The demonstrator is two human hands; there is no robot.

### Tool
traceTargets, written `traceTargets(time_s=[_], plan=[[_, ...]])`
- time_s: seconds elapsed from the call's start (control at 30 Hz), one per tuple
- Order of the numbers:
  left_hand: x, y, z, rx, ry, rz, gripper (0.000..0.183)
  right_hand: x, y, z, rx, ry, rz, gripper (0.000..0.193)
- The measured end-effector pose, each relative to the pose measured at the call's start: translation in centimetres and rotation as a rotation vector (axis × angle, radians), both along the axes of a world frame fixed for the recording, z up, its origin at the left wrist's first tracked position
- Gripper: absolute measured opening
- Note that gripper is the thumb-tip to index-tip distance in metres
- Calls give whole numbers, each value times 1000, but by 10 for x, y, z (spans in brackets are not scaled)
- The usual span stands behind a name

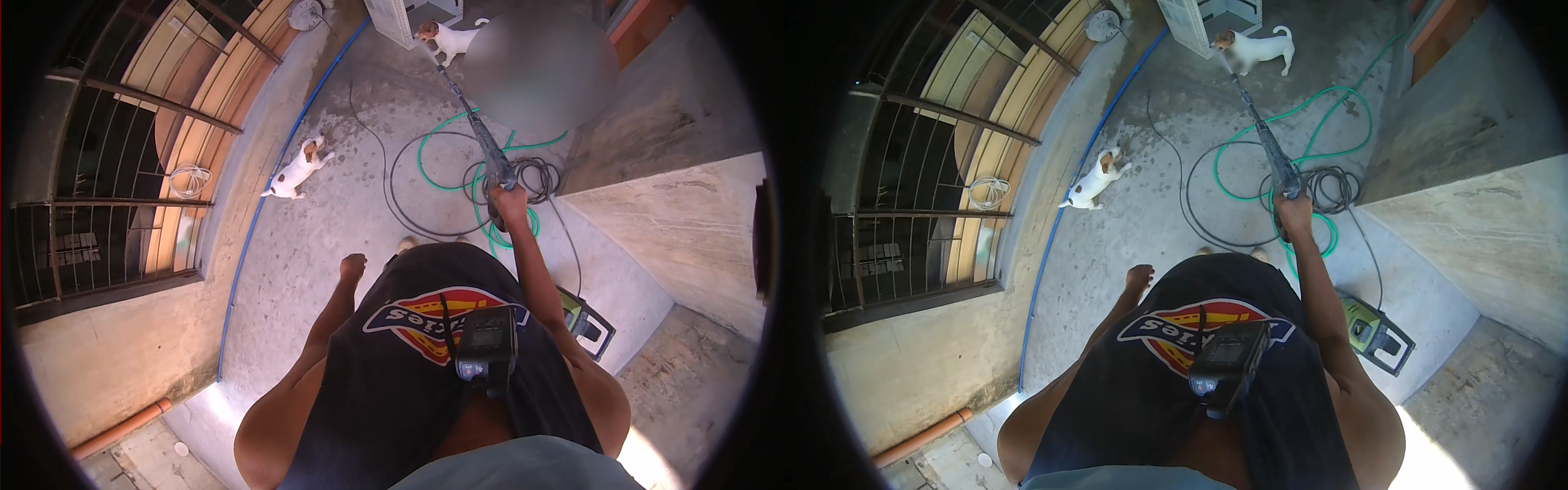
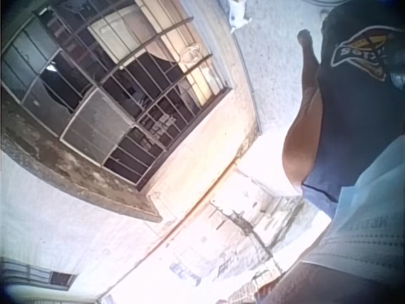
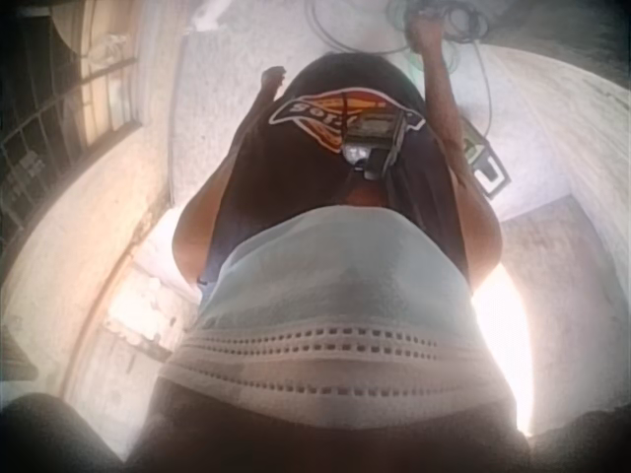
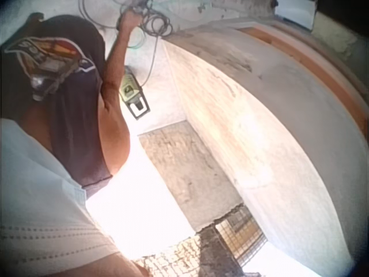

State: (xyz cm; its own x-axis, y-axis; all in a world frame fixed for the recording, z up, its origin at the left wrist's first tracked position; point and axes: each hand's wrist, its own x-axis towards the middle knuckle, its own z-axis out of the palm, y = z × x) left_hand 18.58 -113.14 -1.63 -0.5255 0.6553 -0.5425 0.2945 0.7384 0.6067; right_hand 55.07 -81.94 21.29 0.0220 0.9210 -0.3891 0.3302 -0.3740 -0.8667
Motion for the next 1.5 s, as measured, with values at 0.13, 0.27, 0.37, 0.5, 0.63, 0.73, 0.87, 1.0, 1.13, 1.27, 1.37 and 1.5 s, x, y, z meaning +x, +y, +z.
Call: traceTargets(time_s=[0.13,0.27,0.37,0.5,0.63,0.73,0.87,1.0,1.13,1.27,1.37,1.5], plan=[[-6,-7,-5,35,42,-113,13,-3,-3,7,-48,2,27,35],[5,4,11,37,39,-91,14,-4,-6,-9,6,-50,35,36],[18,33,46,-171,-224,266,14,8,-9,-28,80,-133,9,36],[-4,-5,-4,47,26,-77,13,-2,-6,-30,55,-117,65,38],[5,5,-2,-71,-130,123,15,1,-8,-23,66,-149,55,37],[0,-8,-8,100,56,-111,16,1,-9,-19,84,-120,58,41],[-1,-12,-12,112,67,-156,16,1,-9,-16,65,-103,67,40],[4,-8,-4,137,64,-87,16,-1,-11,-7,51,-70,73,39],[8,-2,3,30,-7,15,15,2,-10,-17,50,-68,52,39],[4,-14,0,184,70,-86,13,1,-6,-18,52,-50,60,40],[9,-9,9,106,95,-49,11,0,-4,-22,41,-47,59,40],[25,15,49,-54,-115,174,22,5,-6,-13,39,-67,32,39]])
